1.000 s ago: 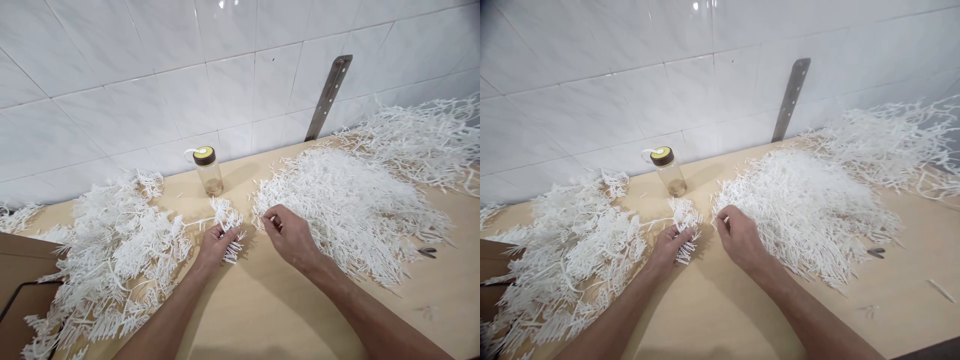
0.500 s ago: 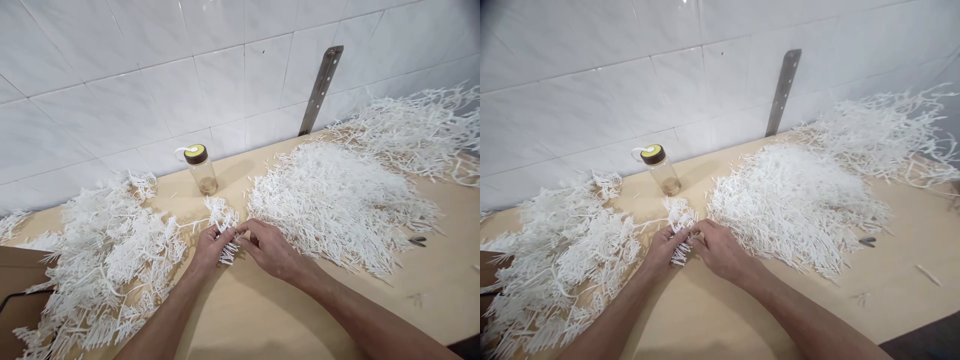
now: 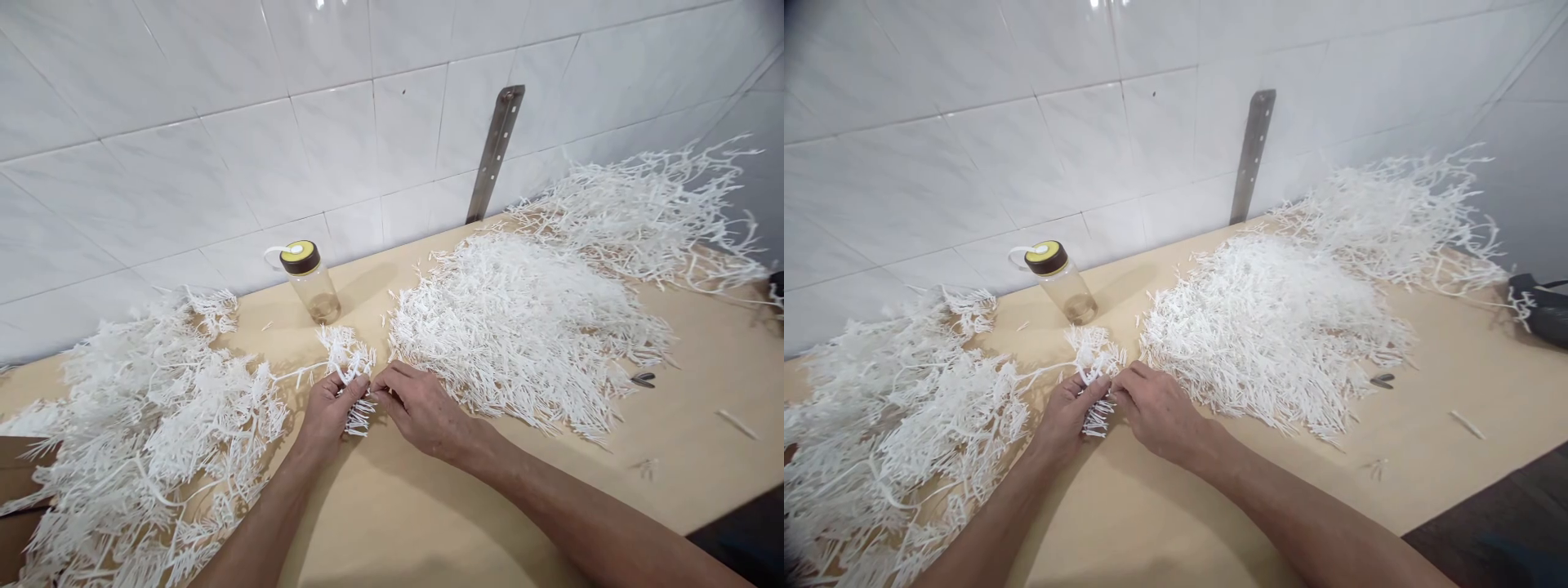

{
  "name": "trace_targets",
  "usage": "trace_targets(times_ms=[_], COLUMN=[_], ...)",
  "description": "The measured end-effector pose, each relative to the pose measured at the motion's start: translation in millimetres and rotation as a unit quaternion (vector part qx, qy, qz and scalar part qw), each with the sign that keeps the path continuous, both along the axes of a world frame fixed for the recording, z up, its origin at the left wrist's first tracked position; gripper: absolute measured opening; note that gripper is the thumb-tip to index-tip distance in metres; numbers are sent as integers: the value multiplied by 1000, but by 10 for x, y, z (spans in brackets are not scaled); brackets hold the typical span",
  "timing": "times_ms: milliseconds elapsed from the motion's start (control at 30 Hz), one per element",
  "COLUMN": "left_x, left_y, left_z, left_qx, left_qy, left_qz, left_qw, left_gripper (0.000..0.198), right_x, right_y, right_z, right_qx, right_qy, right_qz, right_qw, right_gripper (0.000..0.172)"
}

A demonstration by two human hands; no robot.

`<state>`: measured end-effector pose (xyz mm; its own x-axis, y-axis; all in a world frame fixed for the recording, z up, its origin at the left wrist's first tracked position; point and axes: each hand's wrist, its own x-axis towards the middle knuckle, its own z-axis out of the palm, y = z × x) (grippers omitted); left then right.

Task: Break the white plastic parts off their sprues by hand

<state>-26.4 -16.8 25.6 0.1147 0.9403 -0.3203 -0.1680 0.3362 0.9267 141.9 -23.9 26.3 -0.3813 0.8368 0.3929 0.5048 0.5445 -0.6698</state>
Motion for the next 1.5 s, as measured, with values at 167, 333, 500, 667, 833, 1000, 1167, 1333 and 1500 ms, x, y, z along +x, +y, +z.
trace_targets(times_ms=[167, 333, 500, 667, 833, 1000, 1167, 1333, 1500], left_x=[-8, 9, -28, -56, -78, -96, -78, -45, -43], left_y=[3, 6, 9, 25, 41, 44, 5, -21, 1], left_z=[-117, -65, 29, 0, -46, -87, -33, 50, 32], left_qx=[59, 94, 90, 35, 28, 20, 21, 25, 45], left_qy=[58, 130, 106, 9, -45, -59, -27, 13, 36], left_qz=[6, 50, 14, -34, -43, -43, -70, -102, -127], left_qw=[997, 986, 990, 999, 998, 997, 997, 994, 990], left_gripper=[39, 38, 40, 42, 38, 36, 40, 42, 46], right_x=[-28, -107, -170, 133, 627, 787, 468, 197, 138], right_y=[-5, -159, -254, 11, 284, 307, 199, 132, 128], right_z=[-56, 6, 170, 240, 280, 336, 250, 94, 55], right_qx=[34, 12, 0, 42, 153, 142, -63, -185, -242], right_qy=[-55, -66, 1, 80, 39, 48, 83, 81, 139], right_qz=[21, 72, 159, -46, -281, -365, -202, -84, 2], right_qw=[998, 995, 987, 995, 947, 919, 974, 976, 960], right_gripper=[20, 17, 14, 11, 8, 14, 25, 34, 24])
